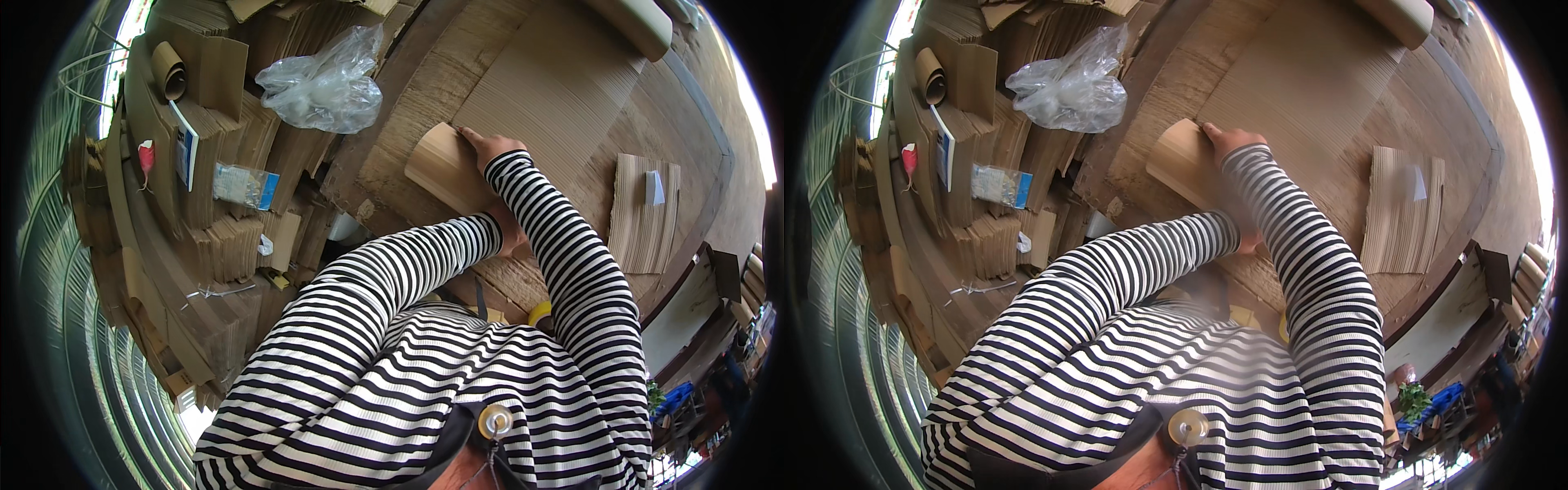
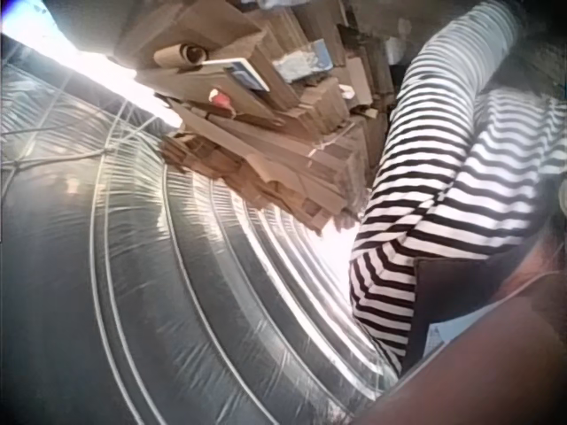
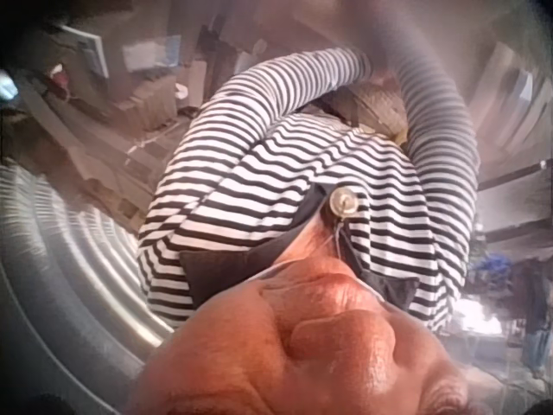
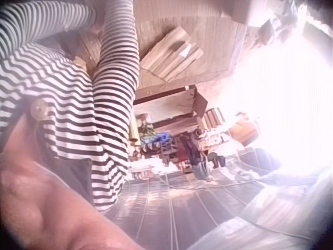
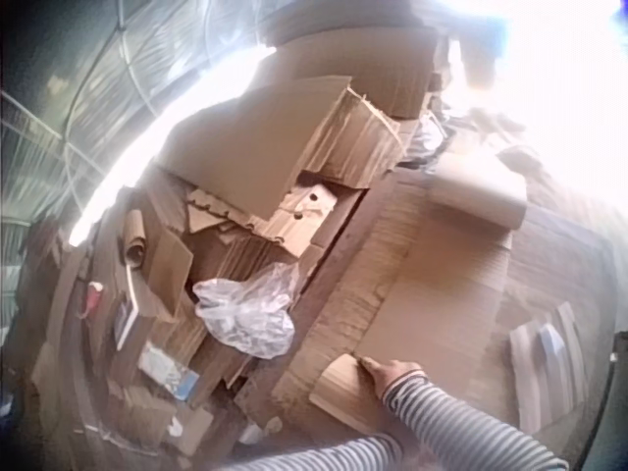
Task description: The person rolls flat corrugated cardboard sheets into cylindrical tubes and secures the seams with clear packing tape. They place a potted plant inside one tube and continue taping the seam. The finished tubes are set aside on a nearby surface.
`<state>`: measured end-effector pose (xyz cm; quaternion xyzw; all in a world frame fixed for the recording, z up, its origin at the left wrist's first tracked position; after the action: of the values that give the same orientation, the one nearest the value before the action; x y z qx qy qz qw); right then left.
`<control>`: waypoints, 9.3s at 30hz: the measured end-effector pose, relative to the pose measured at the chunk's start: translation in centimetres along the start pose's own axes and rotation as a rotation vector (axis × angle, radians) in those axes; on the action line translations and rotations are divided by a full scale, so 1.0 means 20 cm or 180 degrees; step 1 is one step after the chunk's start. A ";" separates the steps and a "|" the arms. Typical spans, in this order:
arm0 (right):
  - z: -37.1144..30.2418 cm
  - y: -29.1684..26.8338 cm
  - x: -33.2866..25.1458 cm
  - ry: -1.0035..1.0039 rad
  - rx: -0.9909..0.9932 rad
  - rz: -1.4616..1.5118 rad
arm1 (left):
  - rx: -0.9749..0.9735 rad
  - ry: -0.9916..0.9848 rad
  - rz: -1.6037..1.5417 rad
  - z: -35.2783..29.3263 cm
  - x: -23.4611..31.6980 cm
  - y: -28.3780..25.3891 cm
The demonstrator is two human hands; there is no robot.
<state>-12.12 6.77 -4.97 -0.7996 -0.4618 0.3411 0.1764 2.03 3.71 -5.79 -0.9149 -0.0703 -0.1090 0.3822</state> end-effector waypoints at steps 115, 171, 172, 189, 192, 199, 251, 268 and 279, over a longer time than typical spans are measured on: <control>-1.79 1.49 1.15 0.3586 0.1553 0.2625 | 0.2161 0.0196 -0.0141 -0.39 0.21 0.03; -1.65 0.90 -0.09 0.2341 0.2548 0.3107 | 0.1939 0.0764 -0.0911 -0.29 0.03 0.05; -1.64 0.93 -0.12 0.2445 0.2552 0.3030 | 0.1829 0.0777 -0.0887 -0.29 0.06 0.03; -1.61 1.17 -0.17 0.2290 0.3099 0.3253 | 0.0574 0.1150 0.0133 -0.09 0.18 0.06; -1.83 1.02 -0.31 0.2111 0.3534 0.3154 | 0.0465 0.1055 0.0201 -0.10 0.15 0.08; -1.93 1.46 -0.53 0.2237 0.3432 0.2850 | 0.0599 0.0976 0.0352 -0.14 0.17 0.09; -1.26 0.45 0.49 0.1814 0.3423 0.2969 | 0.1424 -0.0526 0.0883 0.42 -0.33 -0.56; -1.04 0.66 0.71 0.1881 0.3085 0.2681 | 0.0312 0.0073 -0.0278 0.62 -0.60 -0.76; -1.29 0.95 0.26 0.1669 0.3120 0.2677 | 0.0444 0.0900 -0.0911 0.27 -0.49 -0.17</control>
<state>19.71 2.49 -0.08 -0.7947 0.1521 0.3452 0.4756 -7.32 9.50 -9.60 -0.8425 -0.1526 -0.2844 0.4314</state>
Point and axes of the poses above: each hand's wrist, its own z-axis towards the middle knuckle, its own y-axis out of the palm, x = y × z, the point moved 7 cm from there along z, towards the middle knuckle, and after that the axes turned 11 degrees about z, right-handed, at the moved point
